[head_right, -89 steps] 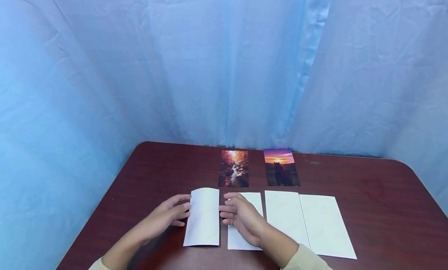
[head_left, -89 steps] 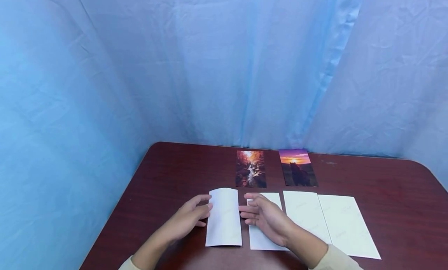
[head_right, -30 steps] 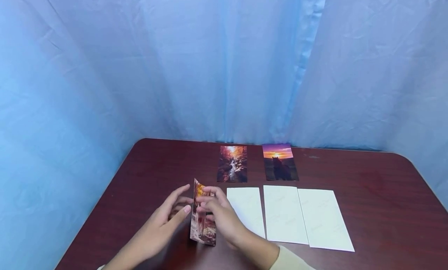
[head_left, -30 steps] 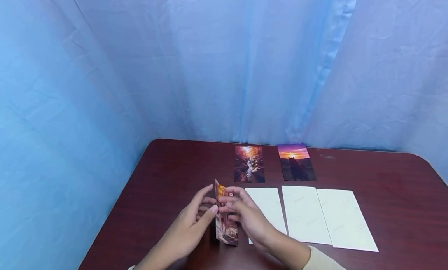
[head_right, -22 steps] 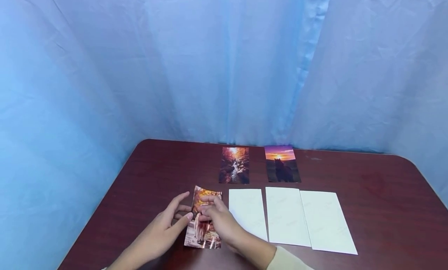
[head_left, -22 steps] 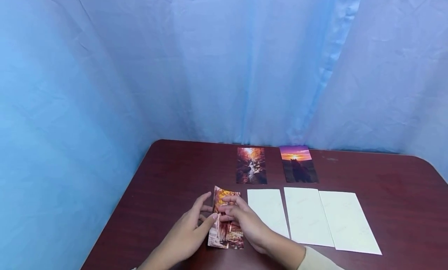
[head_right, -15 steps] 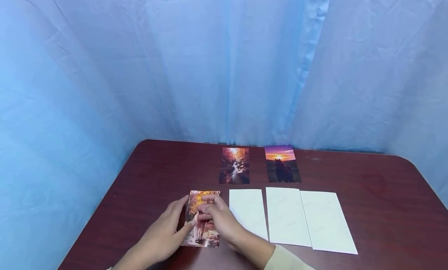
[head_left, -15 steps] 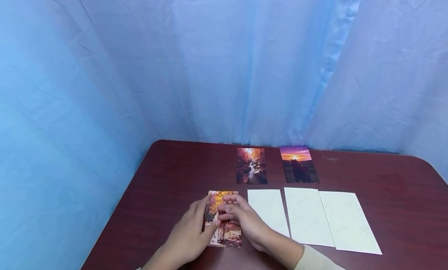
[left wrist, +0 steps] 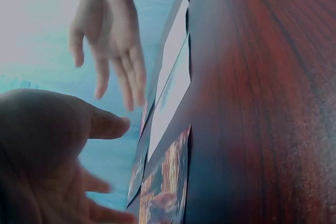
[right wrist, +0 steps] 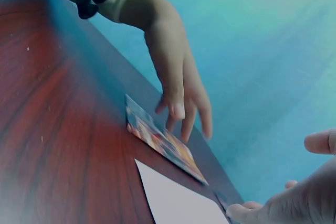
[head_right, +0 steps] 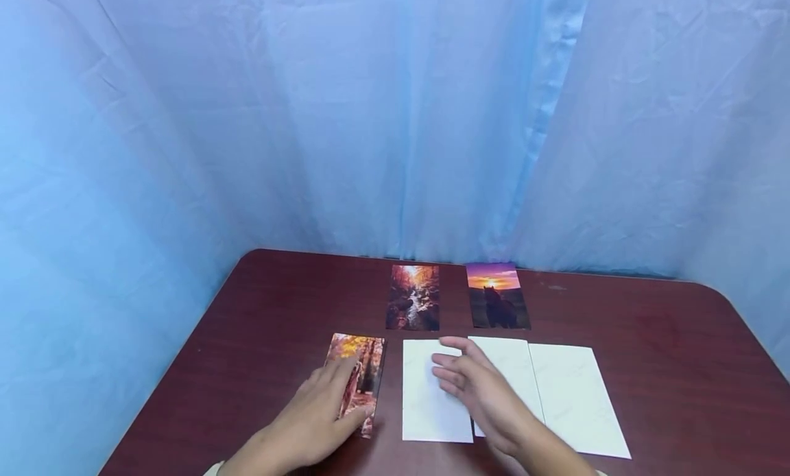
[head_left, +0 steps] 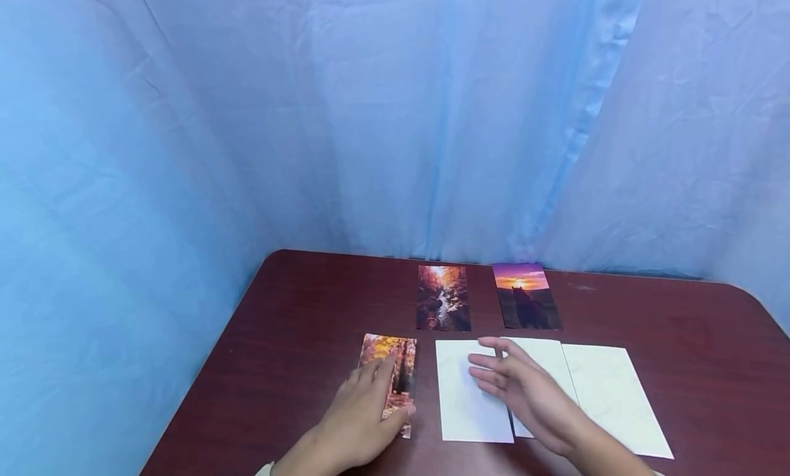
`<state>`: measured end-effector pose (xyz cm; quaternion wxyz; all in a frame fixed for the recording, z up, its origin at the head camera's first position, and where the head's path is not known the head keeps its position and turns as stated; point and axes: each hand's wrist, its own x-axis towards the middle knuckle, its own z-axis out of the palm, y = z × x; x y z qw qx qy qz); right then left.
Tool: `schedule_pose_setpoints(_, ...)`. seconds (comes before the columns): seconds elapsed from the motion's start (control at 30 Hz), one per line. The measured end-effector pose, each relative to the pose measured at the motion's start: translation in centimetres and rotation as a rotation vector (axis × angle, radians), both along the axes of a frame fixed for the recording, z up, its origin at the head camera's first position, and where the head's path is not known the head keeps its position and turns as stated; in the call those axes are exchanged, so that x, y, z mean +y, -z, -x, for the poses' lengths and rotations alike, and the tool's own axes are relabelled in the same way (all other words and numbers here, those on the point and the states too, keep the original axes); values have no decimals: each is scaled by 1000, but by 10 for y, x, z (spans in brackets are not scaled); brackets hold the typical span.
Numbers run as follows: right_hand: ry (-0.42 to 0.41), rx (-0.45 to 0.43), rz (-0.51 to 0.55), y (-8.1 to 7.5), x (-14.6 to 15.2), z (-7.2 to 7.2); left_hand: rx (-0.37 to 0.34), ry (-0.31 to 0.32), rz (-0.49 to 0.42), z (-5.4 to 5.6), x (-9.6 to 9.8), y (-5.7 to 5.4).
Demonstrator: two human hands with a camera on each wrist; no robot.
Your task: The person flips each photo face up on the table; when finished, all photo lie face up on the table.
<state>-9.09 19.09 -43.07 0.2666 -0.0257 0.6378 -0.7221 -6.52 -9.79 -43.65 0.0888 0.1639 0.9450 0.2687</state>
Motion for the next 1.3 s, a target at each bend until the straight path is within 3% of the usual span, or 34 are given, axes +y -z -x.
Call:
schedule_pose_setpoints(0.1,-6,-27,-15,0,22,0,-102,-9,-193,5,4,-4)
schedule_pose_setpoints(0.2,2,-54,-24,1,37,1,-291,-12,-476,13,14,-9)
schedule_pose_setpoints(0.3,2,-80,-25,2,45,2,-485,-67,-738,21,27,-11)
schedule_pose_setpoints(0.4,-8,-104,-28,4,49,2,-574,-123,-876,30,38,-9)
schedule_pose_setpoints(0.6,-25,-113,-10,6,49,3,-631,-196,-910,44,51,-4)
schedule_pose_setpoints(0.8,-13,-95,4,8,44,6,-653,-198,-886,49,55,-7)
schedule_pose_setpoints(0.93,17,-107,13,12,40,10,-652,-198,-862,49,54,-9)
schedule_pose_setpoints(1.13,38,-195,131,16,40,16,-629,-159,-834,45,56,-8)
schedule_pose_setpoints(1.3,41,-218,213,14,39,17,-606,-134,-833,42,57,-7)
